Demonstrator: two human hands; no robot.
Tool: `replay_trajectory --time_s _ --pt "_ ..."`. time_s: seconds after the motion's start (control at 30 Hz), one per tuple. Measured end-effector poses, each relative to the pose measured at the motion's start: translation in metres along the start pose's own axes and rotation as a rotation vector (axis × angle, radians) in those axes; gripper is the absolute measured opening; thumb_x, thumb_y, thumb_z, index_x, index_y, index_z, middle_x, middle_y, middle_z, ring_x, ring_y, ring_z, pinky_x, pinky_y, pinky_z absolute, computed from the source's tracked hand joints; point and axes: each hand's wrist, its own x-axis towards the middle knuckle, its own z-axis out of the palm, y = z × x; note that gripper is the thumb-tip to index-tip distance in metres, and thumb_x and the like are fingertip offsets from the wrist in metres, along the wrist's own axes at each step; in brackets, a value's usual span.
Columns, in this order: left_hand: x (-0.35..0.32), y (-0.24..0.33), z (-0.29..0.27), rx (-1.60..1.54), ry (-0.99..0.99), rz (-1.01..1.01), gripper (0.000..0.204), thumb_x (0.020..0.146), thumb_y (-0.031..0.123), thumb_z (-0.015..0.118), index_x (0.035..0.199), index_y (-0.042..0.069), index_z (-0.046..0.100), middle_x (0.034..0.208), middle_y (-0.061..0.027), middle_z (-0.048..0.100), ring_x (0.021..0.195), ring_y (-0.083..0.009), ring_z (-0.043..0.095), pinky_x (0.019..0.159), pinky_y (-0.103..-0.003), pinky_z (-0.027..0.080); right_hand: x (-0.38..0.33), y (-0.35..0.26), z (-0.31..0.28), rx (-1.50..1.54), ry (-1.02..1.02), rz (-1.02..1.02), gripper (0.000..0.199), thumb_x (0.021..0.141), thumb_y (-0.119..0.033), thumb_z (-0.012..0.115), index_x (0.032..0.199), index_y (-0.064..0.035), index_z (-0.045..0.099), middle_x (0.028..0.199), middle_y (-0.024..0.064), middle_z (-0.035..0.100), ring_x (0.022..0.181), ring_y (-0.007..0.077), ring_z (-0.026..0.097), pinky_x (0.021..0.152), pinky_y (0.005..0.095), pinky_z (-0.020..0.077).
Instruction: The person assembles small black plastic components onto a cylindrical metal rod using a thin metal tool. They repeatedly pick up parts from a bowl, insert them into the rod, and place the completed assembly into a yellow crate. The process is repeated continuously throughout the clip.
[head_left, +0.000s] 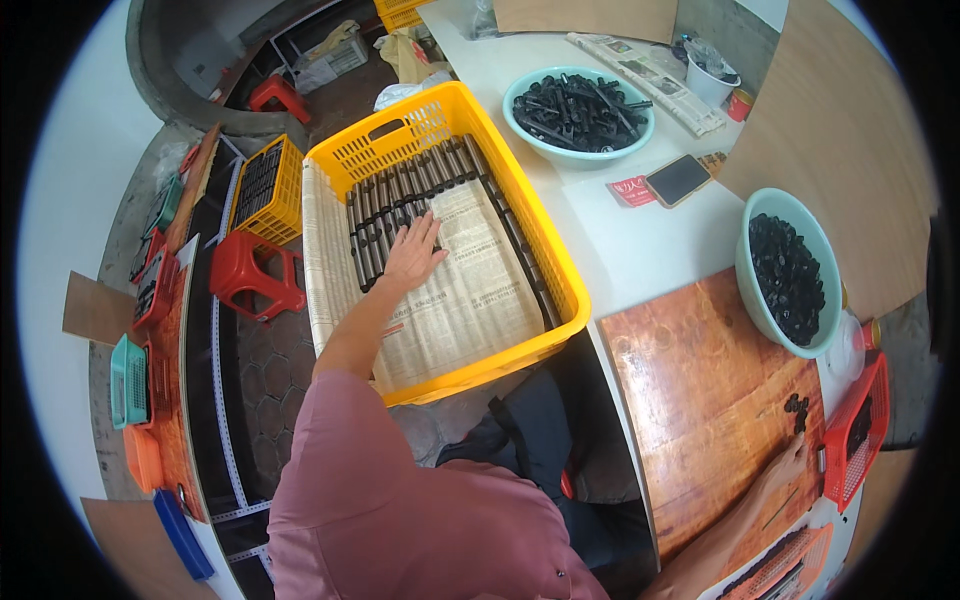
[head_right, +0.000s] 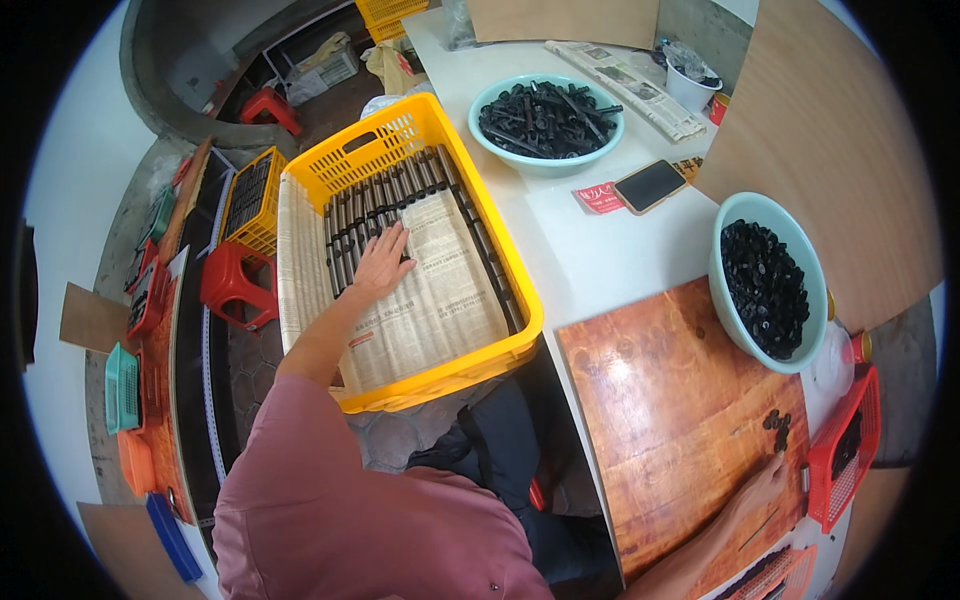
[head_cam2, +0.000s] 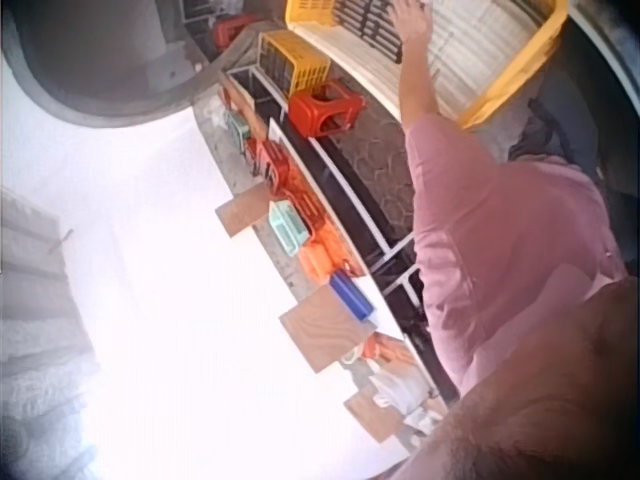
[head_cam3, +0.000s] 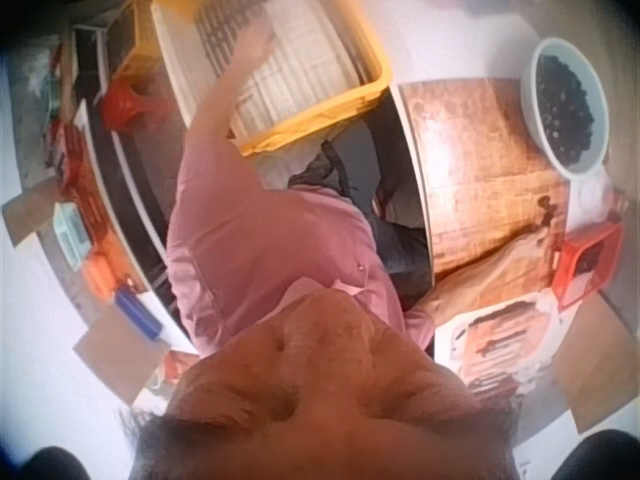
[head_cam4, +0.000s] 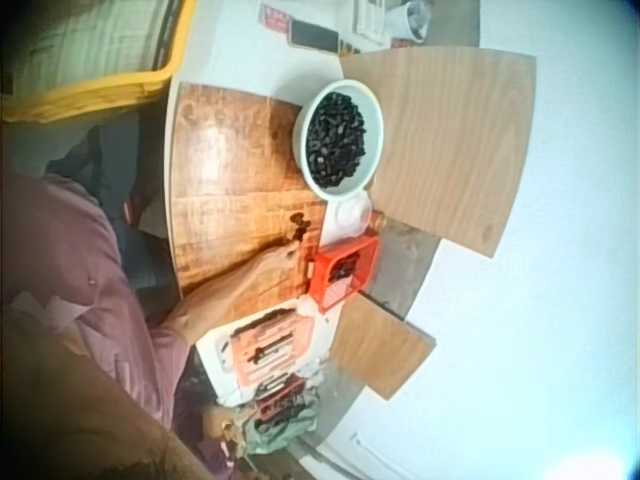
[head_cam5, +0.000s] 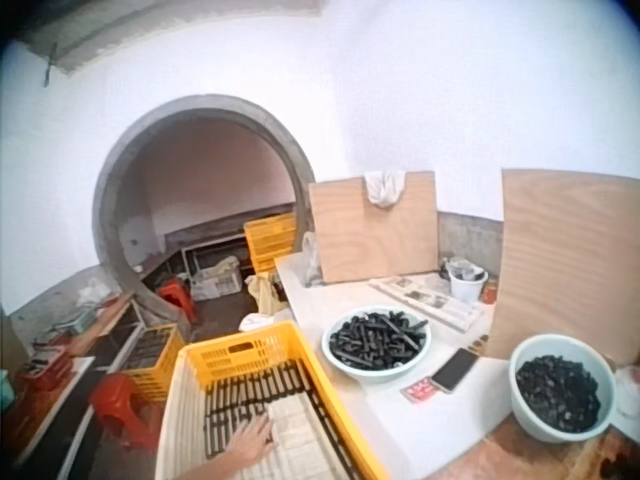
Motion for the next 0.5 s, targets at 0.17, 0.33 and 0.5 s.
replay_trajectory --time_s 0.17,0.33,0.5 --pt "0.0018 0.0076 0.0043 -0.001 -0.114 -0.062 0.06 0.107 0.039 0.044 0.154 0.004 0.033 0.164 -0.0132 0.026 0.149 -0.0274 0.028 0.121 -0.047 0.026 0.0001 0.0024 -0.0045 -0.017 -0.03 -0.017 0.048 0.103 -0.04 0.056 0.086 0.0044 0.065 0.076 0.0077 0.059 0.072 0.0187 0.05 0.069 0.0356 0.041" --pt "0.0038 0.009 0.0039 0.023 -0.11 -0.077 0.059 0.106 0.038 0.046 0.153 0.003 0.034 0.163 -0.0128 0.028 0.149 -0.0271 0.03 0.121 -0.047 0.026 -0.0026 -0.0011 -0.0018 0.044 -0.001 -0.02 0.045 0.103 -0.038 0.056 0.085 0.0032 0.064 0.075 0.0067 0.057 0.073 0.018 0.049 0.069 0.0348 0.0401" --pt "0.0004 0.013 0.0052 0.009 -0.089 -0.086 0.062 0.106 0.038 0.047 0.154 0.002 0.031 0.164 -0.0147 0.026 0.149 -0.0297 0.028 0.122 -0.047 0.026 -0.0048 -0.0025 0.0003 0.076 0.014 -0.019 0.045 0.103 -0.038 0.056 0.085 0.003 0.063 0.074 0.0057 0.054 0.073 0.0178 0.047 0.07 0.0352 0.0395"
